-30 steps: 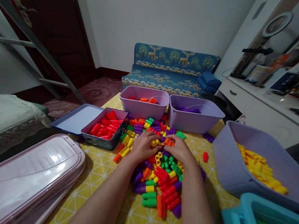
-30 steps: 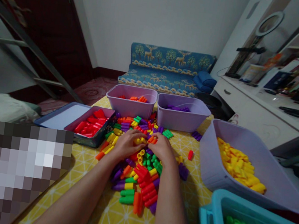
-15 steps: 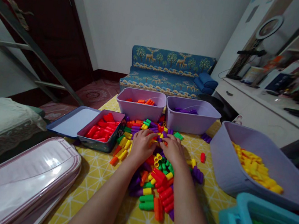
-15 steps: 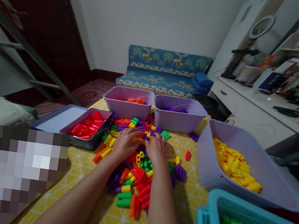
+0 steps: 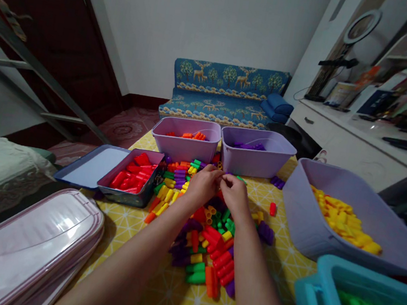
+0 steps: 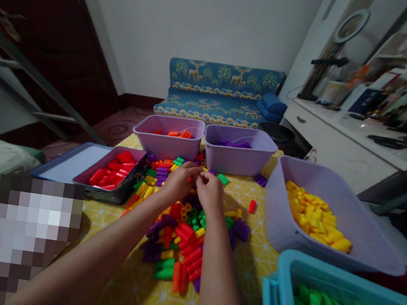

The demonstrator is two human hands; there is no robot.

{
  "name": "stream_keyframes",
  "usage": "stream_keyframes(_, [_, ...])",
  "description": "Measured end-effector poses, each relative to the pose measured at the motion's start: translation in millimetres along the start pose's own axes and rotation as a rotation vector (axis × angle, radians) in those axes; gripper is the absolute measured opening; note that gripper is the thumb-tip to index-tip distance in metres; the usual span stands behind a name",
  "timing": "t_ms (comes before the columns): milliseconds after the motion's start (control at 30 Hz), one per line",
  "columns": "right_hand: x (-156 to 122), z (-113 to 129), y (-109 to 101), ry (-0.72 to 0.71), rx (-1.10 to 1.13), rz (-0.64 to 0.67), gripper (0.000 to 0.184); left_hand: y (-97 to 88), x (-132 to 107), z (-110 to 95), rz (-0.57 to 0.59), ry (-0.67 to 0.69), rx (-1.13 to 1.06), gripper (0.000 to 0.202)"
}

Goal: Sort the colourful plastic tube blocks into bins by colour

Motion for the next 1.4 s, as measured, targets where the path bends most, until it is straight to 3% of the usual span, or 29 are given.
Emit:
stream_keyframes(133, [-1.4, 7.1, 0.3, -0.139, 0.307, -0.019, 0.032, -6.1, 14.1, 4.3, -0.102, 0.022, -0.089, 0.043])
stream_keyframes(233, [-0.4, 19.1, -1.7, -0.201, 0.564, -0.029, 0.052, -21.5, 30.1, 5.3, -0.240, 0.016, -0.247, 0.034])
stream_keyframes(367, [13.7, 41.0, -7.8, -0.249, 0.784, -0.074, 0.057, -44.1, 60.8, 1.1, -0.352, 0.043, -0.468, 0.035])
stream_keyframes(533, [49.9, 66.0, -18.9, -0.259, 0.889, -0.126, 0.057, -58.1, 105.1, -10.0, -0.244, 0.133, -0.535, 0.050])
stream_keyframes(633, [59.4, 67.0, -21.8, -0.239, 0.892, -0.155, 0.055, -57.5, 113.6, -15.7, -0.155, 0.186, -0.586, 0.062])
stream_keyframes(733, [47.8, 47.3, -19.9, -0.152, 0.786, -0.266, 0.056, -48.0, 91.4, -15.9, -0.133, 0.234, -0.560, 0.054])
stream_keyframes(833, [24.2, 18.0, -15.2, -0.053, 0.614, -0.267, 0.048, -30.8, 43.0, -5.7, -0.147, 0.184, -0.433, 0.040])
stream_keyframes(933, [0.8, -3.1, -18.0, 0.037, 0.227, -0.254, 0.032, -16.0, -9.3, 8.4, -0.112, 0.048, -0.190, 0.031])
stream_keyframes(1033, [-12.4, -10.4, -22.0, 0.202, -0.239, -0.175, 0.023, -9.9, -43.8, 19.1, -0.049, -0.183, 0.077, 0.036])
stream_keyframes(1100, [-14.3, -11.0, -18.7, 0.289, -0.414, -0.060, 0.022, -8.7, -54.1, 22.2, -0.041, -0.317, 0.192, 0.044])
stream_keyframes(1167, [-12.1, -9.7, -9.3, 0.295, -0.420, 0.052, 0.023, -5.7, -56.3, 23.4, -0.043, -0.366, 0.229, 0.045])
stream_keyframes(1300, [-5.0, -0.2, 11.8, 0.157, -0.150, 0.239, 0.031, 5.9, -52.9, 30.3, -0.090, -0.314, 0.156, 0.039])
stream_keyframes(1400, [-7.4, 15.7, 6.0, 0.084, -0.262, 0.286, 0.025, 12.6, -53.4, 39.1, -0.137, -0.257, 0.095, 0.035])
Point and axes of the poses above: each hand's wrist, its own x-axis towards the middle knuckle, its own y-axis out of the palm, z = x × y, the point moved 3 cm from there along x, towards the middle knuckle, and after that the axes turned 12 degrees about z, right-handed, at the moved point
